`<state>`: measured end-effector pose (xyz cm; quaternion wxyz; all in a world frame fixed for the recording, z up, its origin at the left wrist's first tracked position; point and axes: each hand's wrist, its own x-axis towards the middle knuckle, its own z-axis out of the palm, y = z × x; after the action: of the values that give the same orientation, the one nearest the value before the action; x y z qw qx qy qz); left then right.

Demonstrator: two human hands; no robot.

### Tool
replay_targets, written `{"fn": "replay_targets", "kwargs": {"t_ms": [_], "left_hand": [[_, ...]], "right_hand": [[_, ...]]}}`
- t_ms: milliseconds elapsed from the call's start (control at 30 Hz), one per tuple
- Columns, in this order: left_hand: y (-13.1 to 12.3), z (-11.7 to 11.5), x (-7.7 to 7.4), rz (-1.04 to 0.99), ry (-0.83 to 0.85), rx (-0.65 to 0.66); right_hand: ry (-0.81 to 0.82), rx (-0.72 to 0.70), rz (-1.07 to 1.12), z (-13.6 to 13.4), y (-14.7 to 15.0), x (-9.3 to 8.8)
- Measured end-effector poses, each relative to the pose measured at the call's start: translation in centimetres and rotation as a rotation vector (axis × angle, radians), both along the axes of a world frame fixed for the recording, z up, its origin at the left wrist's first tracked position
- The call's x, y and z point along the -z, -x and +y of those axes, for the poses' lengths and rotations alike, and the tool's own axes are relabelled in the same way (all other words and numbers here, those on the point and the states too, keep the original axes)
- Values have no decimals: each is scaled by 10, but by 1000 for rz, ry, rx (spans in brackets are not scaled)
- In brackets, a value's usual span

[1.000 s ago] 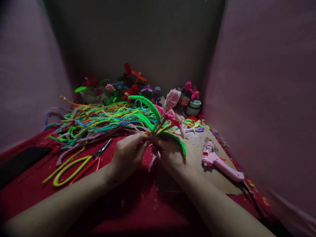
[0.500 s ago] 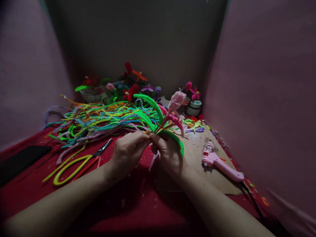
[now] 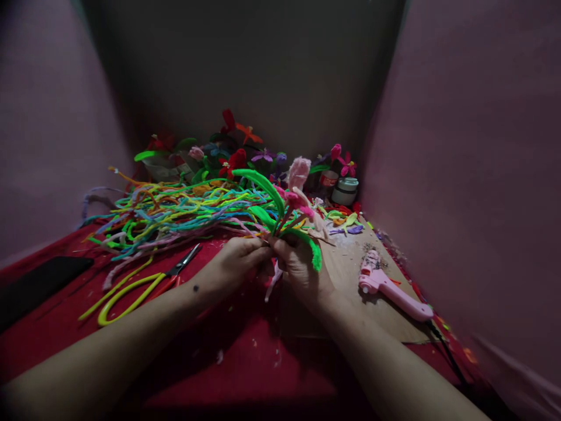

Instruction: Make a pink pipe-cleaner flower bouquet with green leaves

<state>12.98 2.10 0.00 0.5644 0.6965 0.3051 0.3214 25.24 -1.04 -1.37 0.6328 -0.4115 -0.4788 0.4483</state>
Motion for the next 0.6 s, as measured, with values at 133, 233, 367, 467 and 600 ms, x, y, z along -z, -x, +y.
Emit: {"fn": "replay_targets", "kwargs": {"t_ms": [133,233,367,467,600], "left_hand": [[1,-5,-2,-32,-86,-110],[4,-4,-6,-54,-92,-77],[9,3,-11,-106,-134,-152],[13,10,-11,-139,-167,-214],[15,18,-8,-200,-167,-223]], "right_hand": [[-9,84,-30,-1,0,-6],[-20,31,-19,1,-5,-8],[44,-28,-134,-1,-17,-10],[-22,-32,-530,-8,-27,-9],[-227,116,-1063,-16,-41,-7]]}}
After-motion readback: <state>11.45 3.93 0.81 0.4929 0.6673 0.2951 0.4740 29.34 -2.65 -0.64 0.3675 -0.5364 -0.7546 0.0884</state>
